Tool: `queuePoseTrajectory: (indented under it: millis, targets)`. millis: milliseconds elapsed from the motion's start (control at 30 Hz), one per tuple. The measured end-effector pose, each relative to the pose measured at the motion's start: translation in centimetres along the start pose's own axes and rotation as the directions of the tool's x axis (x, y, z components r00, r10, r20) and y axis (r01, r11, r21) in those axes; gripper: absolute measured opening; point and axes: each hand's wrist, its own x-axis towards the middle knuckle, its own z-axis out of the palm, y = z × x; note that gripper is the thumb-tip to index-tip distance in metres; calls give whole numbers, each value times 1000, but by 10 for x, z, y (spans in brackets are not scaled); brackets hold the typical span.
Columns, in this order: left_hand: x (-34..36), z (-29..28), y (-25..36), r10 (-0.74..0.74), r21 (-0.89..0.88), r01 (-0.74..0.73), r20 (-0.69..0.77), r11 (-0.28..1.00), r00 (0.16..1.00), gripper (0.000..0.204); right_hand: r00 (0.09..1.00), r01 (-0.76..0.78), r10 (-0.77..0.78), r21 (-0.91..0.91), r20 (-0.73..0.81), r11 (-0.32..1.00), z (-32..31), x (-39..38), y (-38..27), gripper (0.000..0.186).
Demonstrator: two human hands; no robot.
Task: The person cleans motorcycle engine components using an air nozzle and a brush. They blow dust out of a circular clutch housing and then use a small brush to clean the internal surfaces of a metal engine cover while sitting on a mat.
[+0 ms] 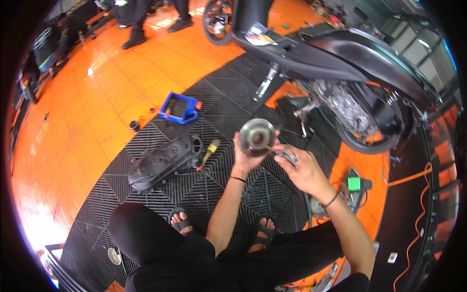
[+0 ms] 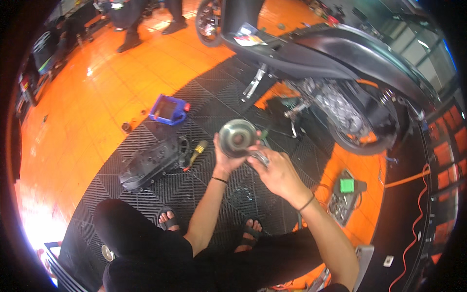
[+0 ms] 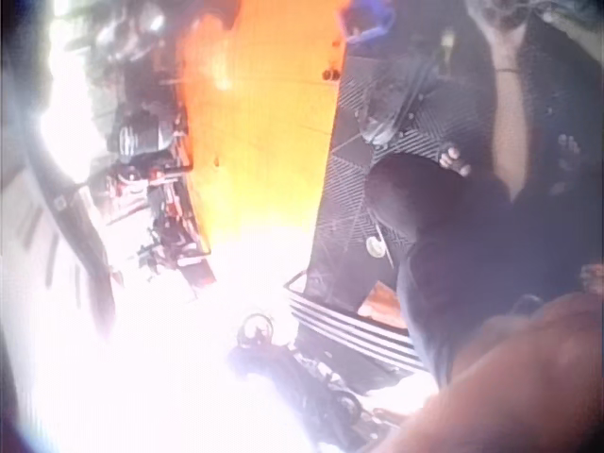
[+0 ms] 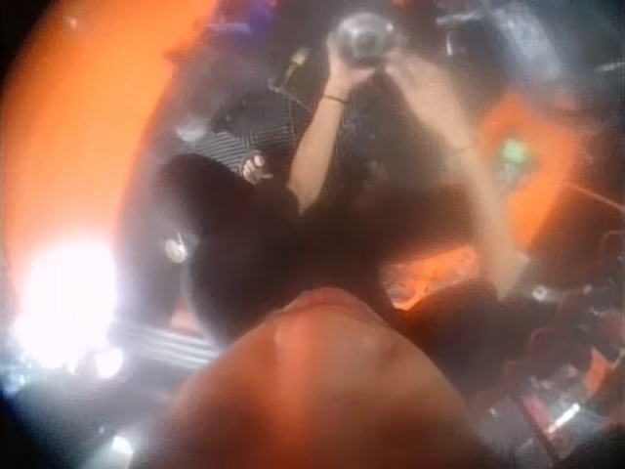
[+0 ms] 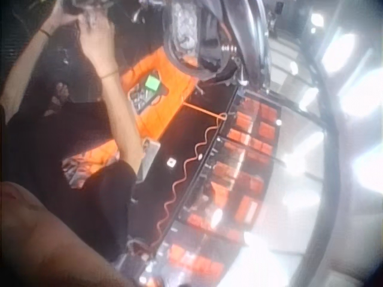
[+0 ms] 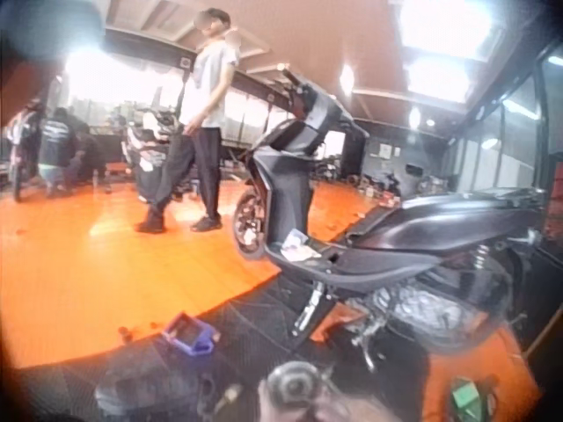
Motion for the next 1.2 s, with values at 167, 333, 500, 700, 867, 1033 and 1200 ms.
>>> queuePoseTrajectory:
  millis: [167,333,500,700,867,1033,1200]
  targets:
    - [7,11,-13,-26,-59,21,-84,998,996,115,988,-109,113,-47,104,993,-12,-8,5,31]
    - [4,6,-12,-41,-41,38,-82,998,996,115,986,-151,158,-139,46,979,-6,-12,7,33]
    - [0,8,-11,-47,-102,35,-117,994,992,115,980,-149,153,-42,123,988,-9,-9,11,34]
    - [1,10,-14,-57,-76,50,-100,996,993,113,978,-121,122,-17,171,993,-8,-7,10,34]
    - [2,11,-20,-26,-19,25,-35,1000,999,110,994,-90,94,-61,62,994,-1,-7,8,34]
    - [9,5,-14,-22,274,24,-11,962,1000,97,995,-59,73,-182,66,982,4,-11,14,37]
    - [9,11,-21,-13,125,20,-59,992,998,95,998,-45,52,-239,23,970,6,-8,13,31]
